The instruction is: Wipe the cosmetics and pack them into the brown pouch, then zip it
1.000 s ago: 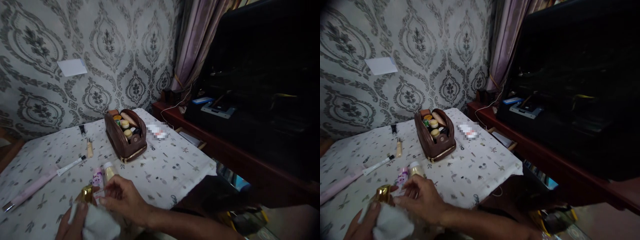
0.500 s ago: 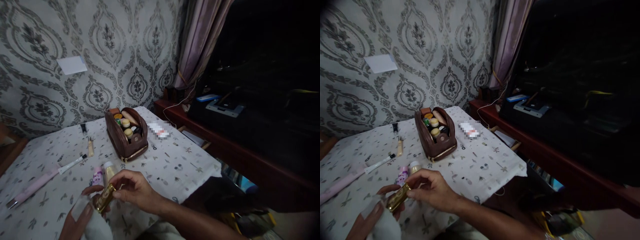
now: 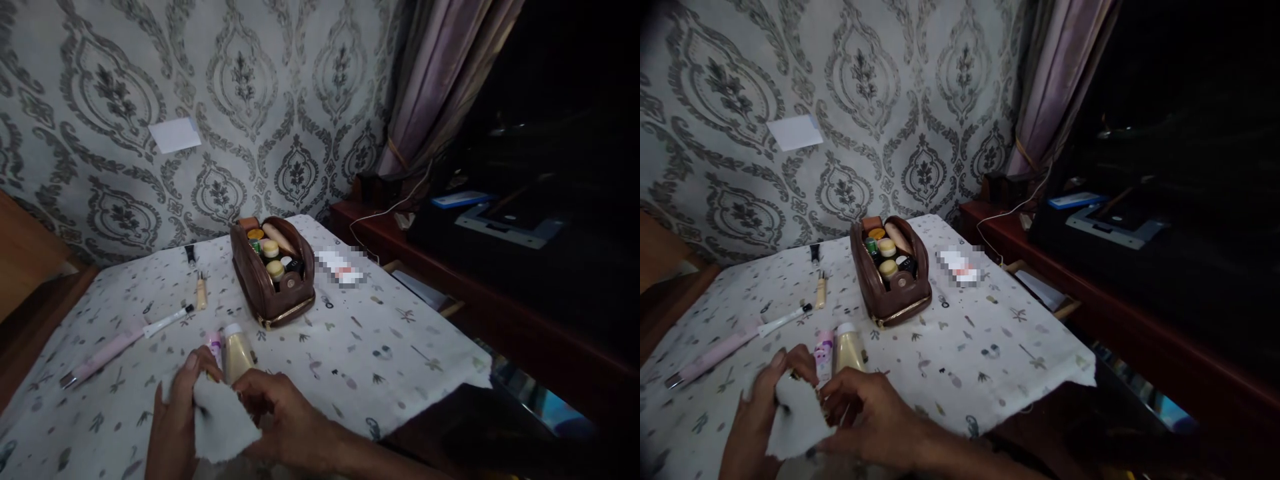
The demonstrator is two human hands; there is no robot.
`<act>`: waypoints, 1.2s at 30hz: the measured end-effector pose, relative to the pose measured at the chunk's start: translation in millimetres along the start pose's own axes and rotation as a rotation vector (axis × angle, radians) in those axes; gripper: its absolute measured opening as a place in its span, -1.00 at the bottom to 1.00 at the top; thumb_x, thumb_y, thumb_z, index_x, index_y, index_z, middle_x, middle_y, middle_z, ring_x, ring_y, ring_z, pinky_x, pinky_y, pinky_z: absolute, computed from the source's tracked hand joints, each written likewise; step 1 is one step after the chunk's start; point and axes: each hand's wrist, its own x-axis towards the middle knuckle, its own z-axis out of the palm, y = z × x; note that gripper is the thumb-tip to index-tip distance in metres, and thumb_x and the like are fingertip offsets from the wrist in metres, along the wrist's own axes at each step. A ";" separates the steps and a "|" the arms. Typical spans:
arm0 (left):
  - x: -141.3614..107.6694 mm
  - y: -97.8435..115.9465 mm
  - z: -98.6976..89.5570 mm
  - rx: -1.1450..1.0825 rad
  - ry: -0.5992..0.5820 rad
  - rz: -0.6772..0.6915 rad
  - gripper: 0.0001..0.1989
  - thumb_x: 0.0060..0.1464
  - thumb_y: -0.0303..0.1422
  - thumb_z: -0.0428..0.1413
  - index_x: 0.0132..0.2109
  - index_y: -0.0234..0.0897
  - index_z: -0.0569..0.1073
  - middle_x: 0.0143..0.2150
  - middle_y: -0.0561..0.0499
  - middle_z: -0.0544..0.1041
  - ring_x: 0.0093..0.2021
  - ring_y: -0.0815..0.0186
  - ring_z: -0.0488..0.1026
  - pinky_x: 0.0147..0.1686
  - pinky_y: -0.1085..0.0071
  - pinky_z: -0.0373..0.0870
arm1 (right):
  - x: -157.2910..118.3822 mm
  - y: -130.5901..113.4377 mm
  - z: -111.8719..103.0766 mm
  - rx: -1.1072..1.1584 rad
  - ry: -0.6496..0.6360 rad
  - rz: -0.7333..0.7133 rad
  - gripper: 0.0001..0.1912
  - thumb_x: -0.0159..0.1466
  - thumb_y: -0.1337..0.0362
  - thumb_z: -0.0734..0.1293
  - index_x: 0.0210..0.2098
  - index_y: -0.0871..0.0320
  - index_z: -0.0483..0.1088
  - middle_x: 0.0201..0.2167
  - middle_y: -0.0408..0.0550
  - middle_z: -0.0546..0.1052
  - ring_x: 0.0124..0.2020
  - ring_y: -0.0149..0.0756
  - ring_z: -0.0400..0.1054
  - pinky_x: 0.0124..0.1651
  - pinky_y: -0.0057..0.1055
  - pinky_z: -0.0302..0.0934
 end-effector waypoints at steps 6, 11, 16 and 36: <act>6.5 20.5 23.7 -0.216 0.080 -0.148 -0.51 0.13 0.12 0.01 -0.27 -0.21 0.53 -0.39 0.03 0.55 -0.29 0.17 0.52 -0.24 0.36 0.47 | -1.4 -11.2 -7.8 -0.051 0.015 0.038 -0.59 -0.04 0.19 0.58 -0.30 0.18 0.39 -0.40 -0.23 0.38 -0.41 -0.49 0.19 -0.35 -0.57 0.13; -2.4 21.0 41.5 -0.124 -0.056 -0.176 -0.49 0.18 0.09 0.02 0.09 -0.12 0.49 0.09 -0.02 0.57 0.18 0.06 0.44 0.13 0.20 0.41 | 4.5 -4.9 -22.9 0.062 0.271 -0.101 -0.66 0.06 0.19 0.50 -0.23 0.15 0.41 -0.35 -0.17 0.39 -0.35 -0.43 0.24 -0.27 -0.51 0.17; 6.5 19.8 53.0 -0.115 -0.296 -0.020 -0.43 0.18 -0.03 0.12 0.24 -0.20 0.37 0.30 -0.11 0.41 0.37 0.07 0.24 0.34 0.16 0.18 | 3.1 -13.7 -44.7 -0.306 0.364 -0.190 -0.76 0.12 0.41 0.36 -0.20 0.12 0.50 -0.35 -0.16 0.36 -0.41 -0.47 0.21 -0.40 -0.56 0.12; 104.6 66.1 37.0 1.018 -0.142 0.888 -0.11 -0.11 -0.70 -0.10 0.37 0.00 0.14 -0.19 0.00 0.41 -0.33 0.24 0.46 -0.58 0.49 0.22 | 16.6 -128.9 -126.8 -0.555 0.559 -0.374 -0.80 0.33 0.13 0.40 -0.14 0.09 0.54 -0.50 -0.15 0.50 -0.55 -0.46 0.35 -0.54 -0.59 0.24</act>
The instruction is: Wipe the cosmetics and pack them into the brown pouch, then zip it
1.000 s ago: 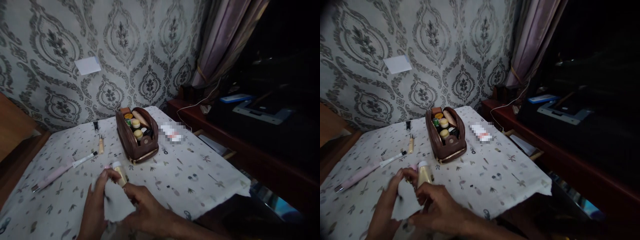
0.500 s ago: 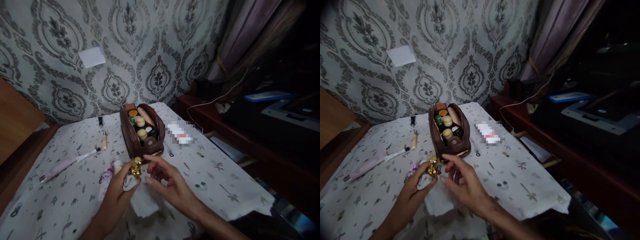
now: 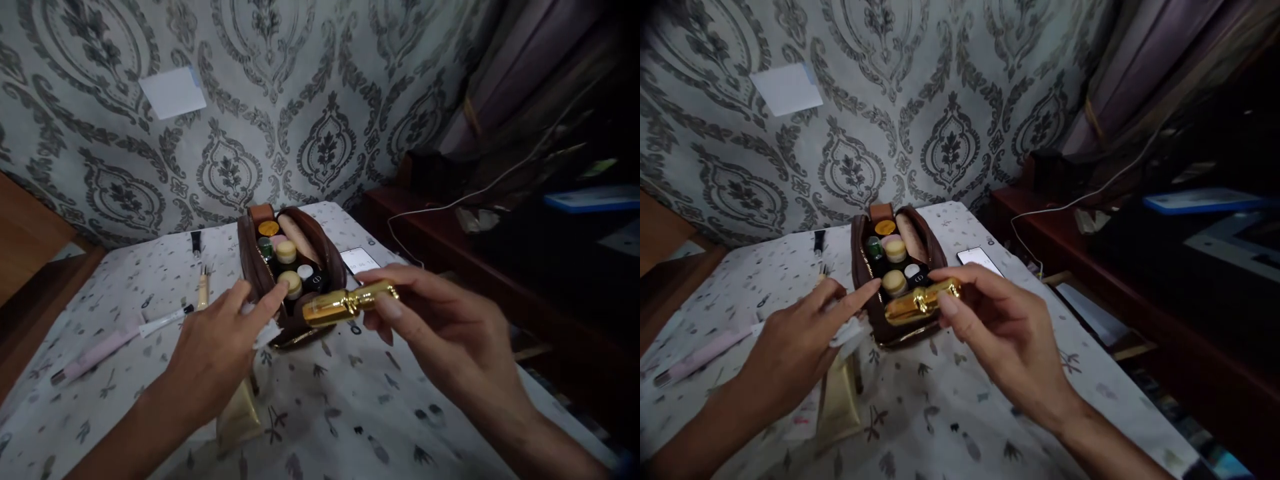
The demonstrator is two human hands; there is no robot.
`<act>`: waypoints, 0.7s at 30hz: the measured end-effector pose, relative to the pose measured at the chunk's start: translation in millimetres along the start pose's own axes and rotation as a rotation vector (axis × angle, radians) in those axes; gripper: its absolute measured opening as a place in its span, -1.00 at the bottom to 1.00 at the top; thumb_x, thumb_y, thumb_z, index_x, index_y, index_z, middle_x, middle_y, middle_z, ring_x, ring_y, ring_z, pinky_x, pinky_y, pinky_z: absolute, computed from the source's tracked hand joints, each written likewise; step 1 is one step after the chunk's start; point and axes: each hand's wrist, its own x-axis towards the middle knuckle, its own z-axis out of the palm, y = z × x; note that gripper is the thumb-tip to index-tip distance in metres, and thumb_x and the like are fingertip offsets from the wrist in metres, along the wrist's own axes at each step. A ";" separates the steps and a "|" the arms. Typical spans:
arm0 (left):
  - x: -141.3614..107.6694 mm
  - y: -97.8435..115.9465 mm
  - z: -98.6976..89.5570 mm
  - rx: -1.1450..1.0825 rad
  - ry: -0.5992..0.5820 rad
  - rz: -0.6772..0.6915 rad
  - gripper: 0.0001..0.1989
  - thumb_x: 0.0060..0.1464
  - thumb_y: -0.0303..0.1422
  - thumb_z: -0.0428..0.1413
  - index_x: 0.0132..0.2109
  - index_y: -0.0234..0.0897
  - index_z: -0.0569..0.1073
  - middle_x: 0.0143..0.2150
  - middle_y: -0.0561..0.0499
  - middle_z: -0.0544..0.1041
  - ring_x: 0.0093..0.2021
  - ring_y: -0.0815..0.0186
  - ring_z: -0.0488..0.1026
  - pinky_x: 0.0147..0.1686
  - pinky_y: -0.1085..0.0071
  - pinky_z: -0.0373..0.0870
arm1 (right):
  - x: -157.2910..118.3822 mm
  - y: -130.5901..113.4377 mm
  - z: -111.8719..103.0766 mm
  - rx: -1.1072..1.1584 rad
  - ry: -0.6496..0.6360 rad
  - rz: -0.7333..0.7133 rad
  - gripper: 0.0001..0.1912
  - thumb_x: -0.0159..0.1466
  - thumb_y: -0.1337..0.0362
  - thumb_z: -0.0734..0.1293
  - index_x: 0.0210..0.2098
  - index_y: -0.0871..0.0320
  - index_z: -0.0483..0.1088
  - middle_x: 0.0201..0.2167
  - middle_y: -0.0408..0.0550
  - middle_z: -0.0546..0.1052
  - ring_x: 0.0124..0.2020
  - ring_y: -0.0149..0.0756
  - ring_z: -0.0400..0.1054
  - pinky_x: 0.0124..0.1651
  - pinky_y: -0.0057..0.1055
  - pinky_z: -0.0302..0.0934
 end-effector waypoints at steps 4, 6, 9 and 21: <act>4.6 -9.6 9.2 0.134 -0.065 0.062 -0.09 -0.21 -0.73 -0.09 0.34 -0.11 0.19 -0.06 -0.04 0.47 -0.21 0.21 0.51 -0.57 0.48 0.26 | 28.1 3.4 10.0 -0.061 0.037 -0.075 -0.85 0.32 0.21 0.40 -0.14 0.08 0.54 -0.42 -0.15 0.54 -0.50 -0.48 0.38 -0.48 -0.59 0.27; -0.1 -12.5 15.3 0.087 -0.040 0.066 -0.10 -0.21 -0.74 -0.11 0.33 -0.13 0.19 0.01 -0.06 0.49 -0.13 0.21 0.54 -0.51 0.46 0.36 | 41.3 7.7 19.6 -0.087 -0.002 -0.106 -0.85 0.32 0.23 0.40 -0.13 0.10 0.54 -0.34 -0.13 0.56 -0.45 -0.46 0.41 -0.41 -0.57 0.32; -7.8 -17.2 24.1 0.038 0.057 0.085 -0.17 -0.11 -0.73 -0.12 0.34 -0.17 0.20 0.06 -0.09 0.51 -0.02 0.18 0.53 -0.39 0.42 0.48 | 59.0 14.6 34.3 -0.125 -0.105 -0.118 -0.82 0.34 0.21 0.38 -0.11 0.14 0.52 -0.28 -0.09 0.58 -0.37 -0.42 0.43 -0.31 -0.51 0.36; -23.9 -26.4 36.2 -0.081 0.048 0.055 -0.37 0.30 -0.42 -0.08 0.46 0.01 0.04 0.24 -0.07 0.45 0.10 0.17 0.52 -0.05 0.39 0.52 | 88.3 35.6 40.7 -0.243 -0.406 -0.111 -0.80 0.42 0.24 0.27 -0.29 0.21 0.40 -0.42 -0.17 0.41 -0.37 -0.45 0.28 -0.25 -0.47 0.17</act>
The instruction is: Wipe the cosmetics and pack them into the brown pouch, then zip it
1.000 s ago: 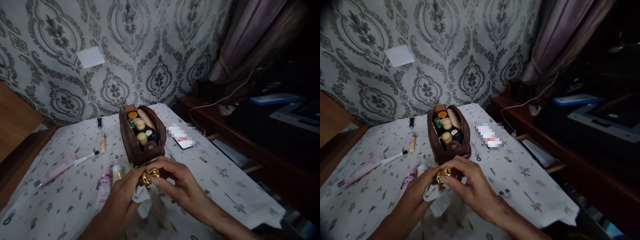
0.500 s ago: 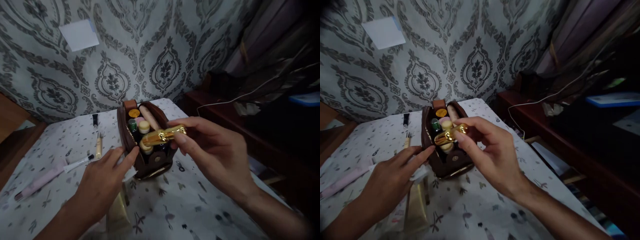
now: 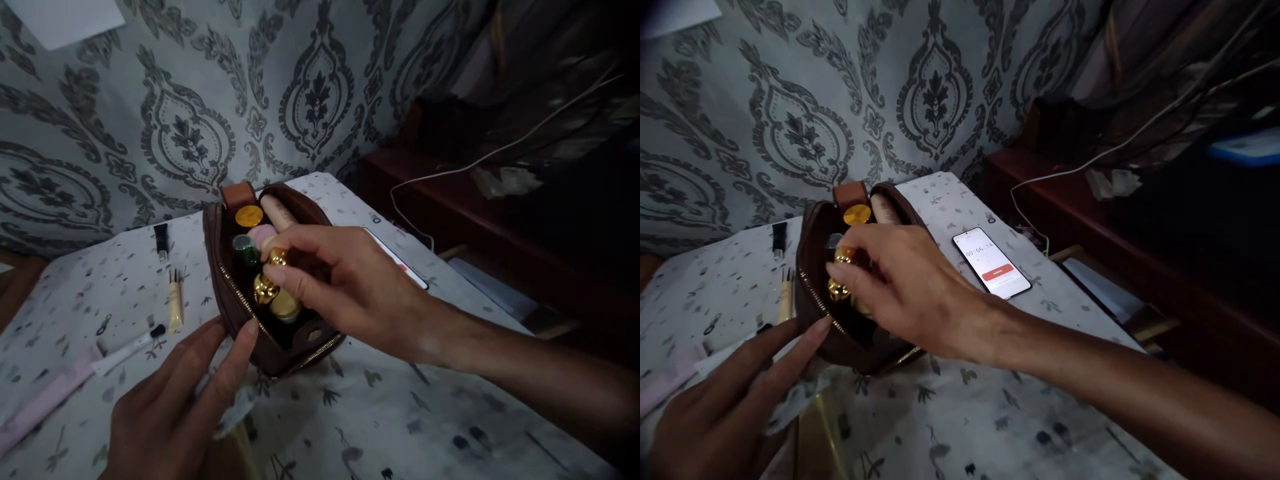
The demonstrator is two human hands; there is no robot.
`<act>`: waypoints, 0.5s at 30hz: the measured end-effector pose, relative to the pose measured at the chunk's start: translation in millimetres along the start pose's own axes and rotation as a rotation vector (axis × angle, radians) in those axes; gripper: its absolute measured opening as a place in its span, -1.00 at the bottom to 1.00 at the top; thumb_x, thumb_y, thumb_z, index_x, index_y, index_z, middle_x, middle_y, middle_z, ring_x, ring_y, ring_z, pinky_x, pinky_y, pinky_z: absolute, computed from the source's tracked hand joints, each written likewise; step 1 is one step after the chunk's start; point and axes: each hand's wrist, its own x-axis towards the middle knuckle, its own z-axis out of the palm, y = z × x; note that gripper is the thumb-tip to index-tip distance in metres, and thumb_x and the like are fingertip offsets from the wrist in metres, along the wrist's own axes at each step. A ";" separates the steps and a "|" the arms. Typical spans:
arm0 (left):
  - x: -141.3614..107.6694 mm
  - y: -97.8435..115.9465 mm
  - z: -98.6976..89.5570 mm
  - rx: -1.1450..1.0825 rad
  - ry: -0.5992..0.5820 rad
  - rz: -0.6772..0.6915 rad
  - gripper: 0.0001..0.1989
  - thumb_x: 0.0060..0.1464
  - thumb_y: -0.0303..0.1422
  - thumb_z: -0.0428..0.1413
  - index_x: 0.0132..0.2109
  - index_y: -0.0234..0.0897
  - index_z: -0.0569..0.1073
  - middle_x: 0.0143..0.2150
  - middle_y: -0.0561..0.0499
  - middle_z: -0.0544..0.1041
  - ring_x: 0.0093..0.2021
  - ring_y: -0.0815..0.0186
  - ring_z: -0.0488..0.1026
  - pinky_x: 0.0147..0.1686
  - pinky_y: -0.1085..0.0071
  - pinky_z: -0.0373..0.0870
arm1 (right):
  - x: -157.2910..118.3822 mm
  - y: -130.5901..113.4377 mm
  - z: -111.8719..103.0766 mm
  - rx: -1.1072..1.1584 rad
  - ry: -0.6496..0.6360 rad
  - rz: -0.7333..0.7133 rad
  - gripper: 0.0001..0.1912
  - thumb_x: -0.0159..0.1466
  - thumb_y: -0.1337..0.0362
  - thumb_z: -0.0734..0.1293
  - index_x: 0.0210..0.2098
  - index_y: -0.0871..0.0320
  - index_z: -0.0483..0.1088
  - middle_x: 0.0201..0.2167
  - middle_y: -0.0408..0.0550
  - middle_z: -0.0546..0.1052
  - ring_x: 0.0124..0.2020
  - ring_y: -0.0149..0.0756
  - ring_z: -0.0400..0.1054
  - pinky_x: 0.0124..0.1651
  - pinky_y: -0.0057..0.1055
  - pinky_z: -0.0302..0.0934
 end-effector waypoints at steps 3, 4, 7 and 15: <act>-0.2 5.0 -5.3 -0.014 -0.056 -0.051 -0.40 0.32 -0.23 -0.05 0.45 0.06 0.06 0.28 -0.05 0.41 0.08 0.11 0.54 -0.06 0.30 0.54 | 1.2 0.5 -2.3 -0.100 -0.112 -0.085 -0.79 0.40 0.26 0.27 -0.35 0.21 0.36 -0.43 -0.17 0.37 -0.35 -0.42 0.24 -0.18 -0.43 0.16; 0.0 6.2 -6.8 -0.021 -0.072 -0.064 -0.39 0.31 -0.20 -0.04 0.45 0.06 0.06 0.29 -0.05 0.39 0.08 0.08 0.53 -0.05 0.27 0.54 | 2.1 -0.2 -3.3 -0.125 -0.152 -0.104 -0.79 0.40 0.27 0.27 -0.36 0.20 0.36 -0.43 -0.16 0.35 -0.34 -0.42 0.24 -0.16 -0.42 0.15; 0.8 8.0 -9.0 -0.021 -0.088 -0.081 -0.39 0.31 -0.18 -0.03 0.45 0.07 0.04 0.29 -0.06 0.38 0.09 0.08 0.52 -0.06 0.24 0.53 | 5.1 -2.8 -4.6 -0.165 -0.258 -0.131 -0.77 0.41 0.28 0.25 -0.39 0.18 0.34 -0.46 -0.17 0.31 -0.34 -0.41 0.22 -0.14 -0.41 0.16; 2.4 4.9 -5.3 -0.004 -0.051 -0.049 -0.38 0.32 -0.28 -0.04 0.46 0.04 0.02 0.26 -0.10 0.41 0.15 0.14 0.48 -0.02 0.30 0.53 | 9.4 -4.9 -2.9 -0.224 -0.313 -0.172 -0.75 0.39 0.33 0.26 -0.45 0.18 0.30 -0.37 -0.14 0.34 -0.25 -0.37 0.23 -0.02 -0.32 0.22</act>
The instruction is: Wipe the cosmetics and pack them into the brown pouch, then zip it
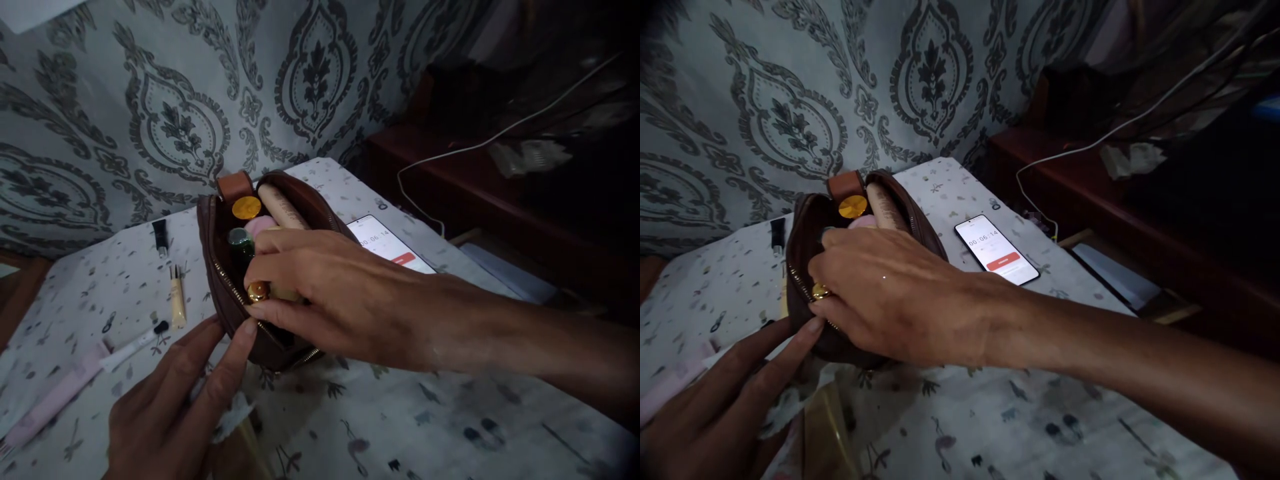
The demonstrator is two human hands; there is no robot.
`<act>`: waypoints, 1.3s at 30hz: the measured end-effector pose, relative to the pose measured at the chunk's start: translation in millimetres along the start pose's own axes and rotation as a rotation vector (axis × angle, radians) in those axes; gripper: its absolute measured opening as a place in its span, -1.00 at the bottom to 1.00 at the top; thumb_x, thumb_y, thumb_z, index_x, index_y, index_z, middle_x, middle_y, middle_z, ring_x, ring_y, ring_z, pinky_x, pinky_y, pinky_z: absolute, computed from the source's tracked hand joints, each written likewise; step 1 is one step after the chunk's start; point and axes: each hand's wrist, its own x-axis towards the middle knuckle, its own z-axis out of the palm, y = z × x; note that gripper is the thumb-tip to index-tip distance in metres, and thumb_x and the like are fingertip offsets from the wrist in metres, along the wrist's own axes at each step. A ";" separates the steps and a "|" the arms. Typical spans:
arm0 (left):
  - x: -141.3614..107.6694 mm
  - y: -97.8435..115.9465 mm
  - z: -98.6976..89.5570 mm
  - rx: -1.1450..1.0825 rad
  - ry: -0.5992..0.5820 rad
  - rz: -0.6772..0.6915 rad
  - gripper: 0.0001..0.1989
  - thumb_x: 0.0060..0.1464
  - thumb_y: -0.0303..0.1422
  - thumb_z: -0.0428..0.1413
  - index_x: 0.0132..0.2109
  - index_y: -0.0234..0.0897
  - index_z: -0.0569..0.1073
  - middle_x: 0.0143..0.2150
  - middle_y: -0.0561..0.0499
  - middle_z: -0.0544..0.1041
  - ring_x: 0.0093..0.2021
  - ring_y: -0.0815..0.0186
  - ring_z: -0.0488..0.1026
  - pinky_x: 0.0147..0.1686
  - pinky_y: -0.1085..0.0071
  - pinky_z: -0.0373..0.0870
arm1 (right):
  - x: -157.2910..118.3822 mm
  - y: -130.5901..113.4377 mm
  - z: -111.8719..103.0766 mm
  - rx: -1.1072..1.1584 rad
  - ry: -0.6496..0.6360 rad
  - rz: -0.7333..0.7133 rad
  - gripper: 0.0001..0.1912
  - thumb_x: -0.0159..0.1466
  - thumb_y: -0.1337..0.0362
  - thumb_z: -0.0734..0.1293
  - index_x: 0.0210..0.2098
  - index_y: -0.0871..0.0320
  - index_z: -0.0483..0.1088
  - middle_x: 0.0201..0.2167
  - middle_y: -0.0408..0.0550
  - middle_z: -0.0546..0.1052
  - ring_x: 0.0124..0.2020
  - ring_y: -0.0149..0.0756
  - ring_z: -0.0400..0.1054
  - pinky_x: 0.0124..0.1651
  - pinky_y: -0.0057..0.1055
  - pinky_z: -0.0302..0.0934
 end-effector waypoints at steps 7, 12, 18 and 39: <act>0.1 -5.7 1.0 0.034 0.031 0.072 -0.39 0.31 -0.26 -0.04 0.46 -0.01 0.06 0.22 -0.13 0.45 0.04 0.12 0.55 -0.13 0.31 0.57 | 2.6 2.0 -0.8 0.105 -0.030 -0.011 -0.76 0.36 0.39 0.25 -0.47 0.15 0.26 -0.52 -0.22 0.26 -0.43 -0.46 0.17 -0.11 -0.38 0.25; -3.7 -1.4 0.7 -0.005 0.003 0.017 -0.41 0.33 -0.25 -0.06 0.45 0.01 0.06 0.28 -0.11 0.39 0.12 0.10 0.50 -0.02 0.24 0.52 | -0.2 -1.1 -5.8 0.077 -0.055 0.046 -0.75 0.38 0.35 0.25 -0.46 0.16 0.28 -0.55 -0.22 0.27 -0.47 -0.47 0.17 -0.20 -0.43 0.22; -1.3 -1.2 4.3 -0.012 0.050 0.015 -0.44 0.35 -0.21 -0.09 0.44 0.03 0.09 0.26 -0.06 0.42 0.12 0.13 0.50 -0.02 0.29 0.47 | -0.4 -0.9 -11.0 0.170 -0.077 0.055 -0.75 0.38 0.36 0.23 -0.45 0.15 0.30 -0.54 -0.23 0.32 -0.50 -0.48 0.19 -0.18 -0.41 0.25; 2.7 -2.2 12.2 -0.045 0.096 0.006 -0.43 0.37 -0.01 -0.28 0.44 0.09 0.07 0.24 -0.05 0.42 0.10 0.09 0.47 -0.18 0.28 0.51 | 9.2 6.3 -26.6 0.253 -0.152 -0.012 -0.73 0.34 0.40 0.30 -0.50 0.12 0.28 -0.61 -0.26 0.31 -0.58 -0.52 0.11 -0.40 -0.48 0.11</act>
